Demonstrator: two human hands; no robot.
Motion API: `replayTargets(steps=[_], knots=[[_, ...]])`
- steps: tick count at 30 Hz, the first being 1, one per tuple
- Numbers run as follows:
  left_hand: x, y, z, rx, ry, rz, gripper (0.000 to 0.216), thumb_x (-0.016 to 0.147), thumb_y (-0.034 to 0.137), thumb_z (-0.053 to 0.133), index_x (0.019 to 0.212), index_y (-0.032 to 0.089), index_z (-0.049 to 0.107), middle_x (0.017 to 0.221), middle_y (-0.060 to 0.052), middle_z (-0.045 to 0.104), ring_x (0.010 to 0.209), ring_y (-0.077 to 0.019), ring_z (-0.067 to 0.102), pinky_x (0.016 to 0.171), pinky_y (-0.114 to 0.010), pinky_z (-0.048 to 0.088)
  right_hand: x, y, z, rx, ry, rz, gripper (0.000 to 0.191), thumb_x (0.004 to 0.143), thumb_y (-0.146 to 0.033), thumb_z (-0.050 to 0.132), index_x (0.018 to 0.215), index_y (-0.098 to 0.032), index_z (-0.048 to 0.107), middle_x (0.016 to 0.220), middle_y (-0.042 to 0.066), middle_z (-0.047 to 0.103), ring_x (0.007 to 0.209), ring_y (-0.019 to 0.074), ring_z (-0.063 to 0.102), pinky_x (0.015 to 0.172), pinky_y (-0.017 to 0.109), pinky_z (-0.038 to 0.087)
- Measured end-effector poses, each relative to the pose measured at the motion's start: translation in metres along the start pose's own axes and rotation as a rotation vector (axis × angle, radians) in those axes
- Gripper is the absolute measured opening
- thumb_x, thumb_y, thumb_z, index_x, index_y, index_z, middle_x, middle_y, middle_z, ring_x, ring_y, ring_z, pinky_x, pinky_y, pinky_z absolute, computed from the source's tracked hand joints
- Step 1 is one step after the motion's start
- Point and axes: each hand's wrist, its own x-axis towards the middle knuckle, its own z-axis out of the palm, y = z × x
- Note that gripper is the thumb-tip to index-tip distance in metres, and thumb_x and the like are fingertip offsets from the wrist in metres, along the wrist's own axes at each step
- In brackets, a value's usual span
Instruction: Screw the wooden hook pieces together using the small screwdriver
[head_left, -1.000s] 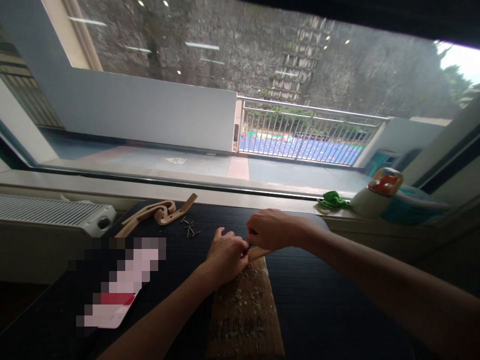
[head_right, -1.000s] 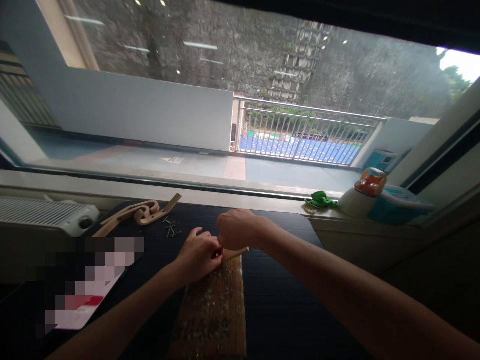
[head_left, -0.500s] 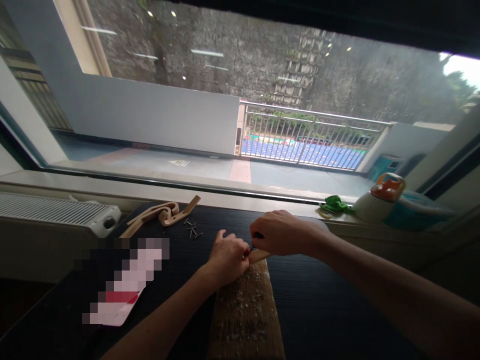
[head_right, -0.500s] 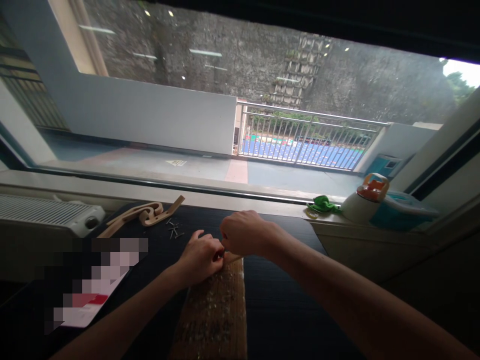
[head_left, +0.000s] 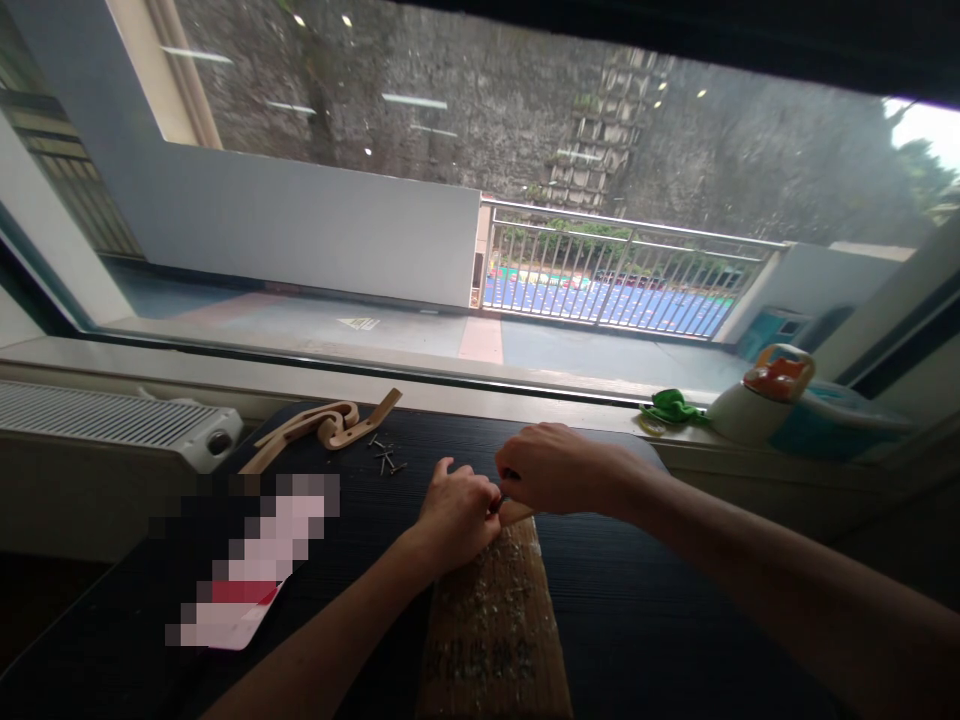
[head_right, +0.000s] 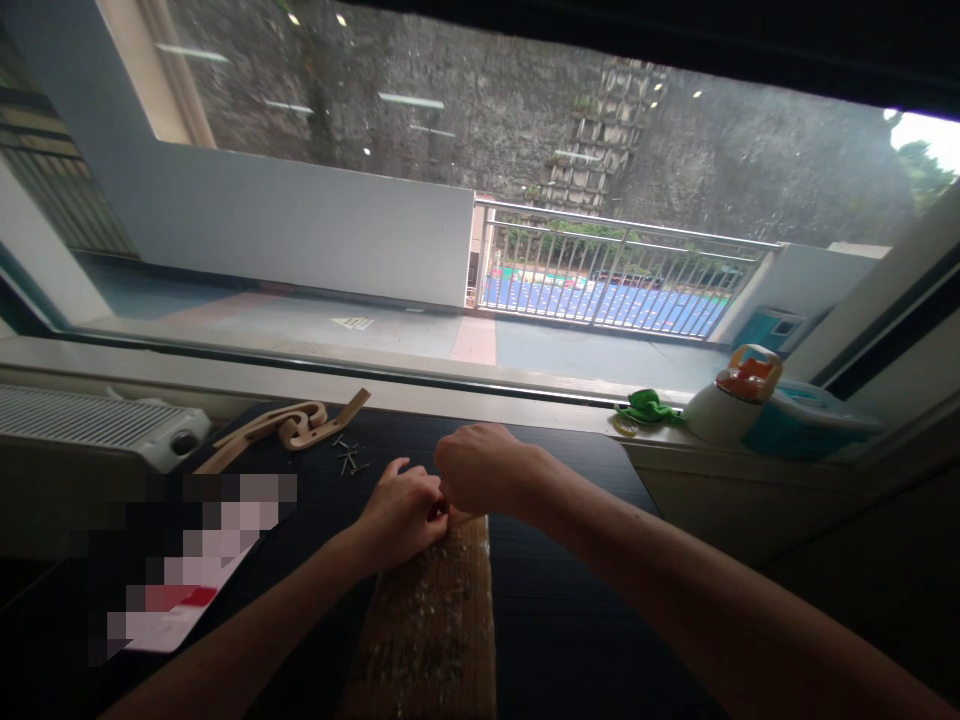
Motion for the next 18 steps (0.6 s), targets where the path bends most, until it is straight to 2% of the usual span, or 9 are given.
replayTargets(steps=[6, 13, 18], knots=[[0.0, 0.0, -0.001, -0.003, -0.009, 0.001, 0.016, 0.077, 0.021, 0.053, 0.068, 0.021, 0.067, 0.074, -0.005, 0.069, 0.083, -0.0225, 0.059, 0.097, -0.051, 0.027, 0.001, 0.001, 0.001, 0.005, -0.009, -0.012, 0.023, 0.082, -0.019, 0.046, 0.08, -0.013, 0.069, 0.078, 0.01, 0.069, 0.068, 0.0159, 0.06, 0.053, 0.025, 0.032], [0.001, 0.004, -0.005, -0.022, -0.025, -0.03, 0.015, 0.074, 0.018, 0.052, 0.067, 0.02, 0.065, 0.074, -0.004, 0.07, 0.083, -0.0226, 0.061, 0.096, -0.05, 0.029, 0.007, -0.006, 0.001, -0.026, -0.052, -0.12, 0.02, 0.081, -0.012, 0.049, 0.081, -0.012, 0.069, 0.078, 0.009, 0.069, 0.067, 0.015, 0.06, 0.055, 0.025, 0.035], [0.003, 0.005, -0.007, -0.047, -0.024, -0.031, 0.014, 0.073, 0.019, 0.052, 0.069, 0.02, 0.065, 0.075, -0.003, 0.071, 0.083, -0.0227, 0.062, 0.094, -0.05, 0.031, 0.014, -0.006, 0.001, -0.003, -0.043, -0.101, 0.02, 0.08, -0.012, 0.05, 0.085, -0.011, 0.07, 0.081, 0.01, 0.07, 0.072, 0.0161, 0.06, 0.057, 0.025, 0.035]])
